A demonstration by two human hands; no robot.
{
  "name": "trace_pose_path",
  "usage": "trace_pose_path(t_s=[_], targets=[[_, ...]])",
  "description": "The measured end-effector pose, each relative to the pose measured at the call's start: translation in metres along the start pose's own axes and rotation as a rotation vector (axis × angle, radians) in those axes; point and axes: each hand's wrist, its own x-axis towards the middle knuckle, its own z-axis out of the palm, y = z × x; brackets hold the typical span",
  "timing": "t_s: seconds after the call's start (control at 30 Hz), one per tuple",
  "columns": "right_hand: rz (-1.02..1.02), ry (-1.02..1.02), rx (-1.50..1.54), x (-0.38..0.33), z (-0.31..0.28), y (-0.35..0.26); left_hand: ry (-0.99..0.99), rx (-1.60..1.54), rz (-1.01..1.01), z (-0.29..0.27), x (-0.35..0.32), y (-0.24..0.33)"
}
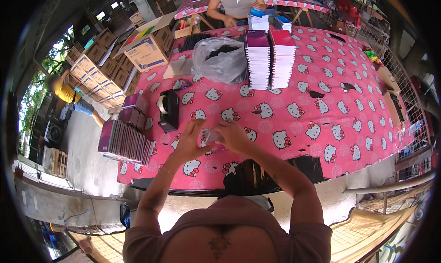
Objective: The person packages small notebooks by placing them into clear plastic bags, peeling the adhesive strips, and sealing them. They then sort and stack the sealed notebooks by color and size on a table covered with a patterned cloth.
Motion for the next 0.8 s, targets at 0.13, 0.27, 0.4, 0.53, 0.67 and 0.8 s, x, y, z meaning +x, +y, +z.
trace_pose_path(t_s=[0.13,0.27,0.4,0.53,0.67,0.8], targets=[[0.051,-0.114,0.087,0.009,-0.006,-0.005,-0.111,0.006,-0.006,0.012,-0.02,-0.036],[0.098,-0.111,0.1,0.013,0.0,0.008,-0.157,-0.044,-0.093,0.015,-0.007,-0.044],[0.037,0.045,-0.202,0.015,0.012,0.001,-0.227,0.051,-0.264,0.019,0.0,-0.041],[0.158,0.024,-0.062,0.021,0.004,0.023,-0.183,0.279,-0.202,0.025,0.007,-0.038],[0.512,-0.113,0.828,0.012,0.017,0.052,-0.116,-0.456,-0.536,0.049,-0.012,-0.099],[0.541,0.038,0.841,-0.001,0.021,0.062,0.406,0.054,-0.607,0.021,-0.013,-0.177]])
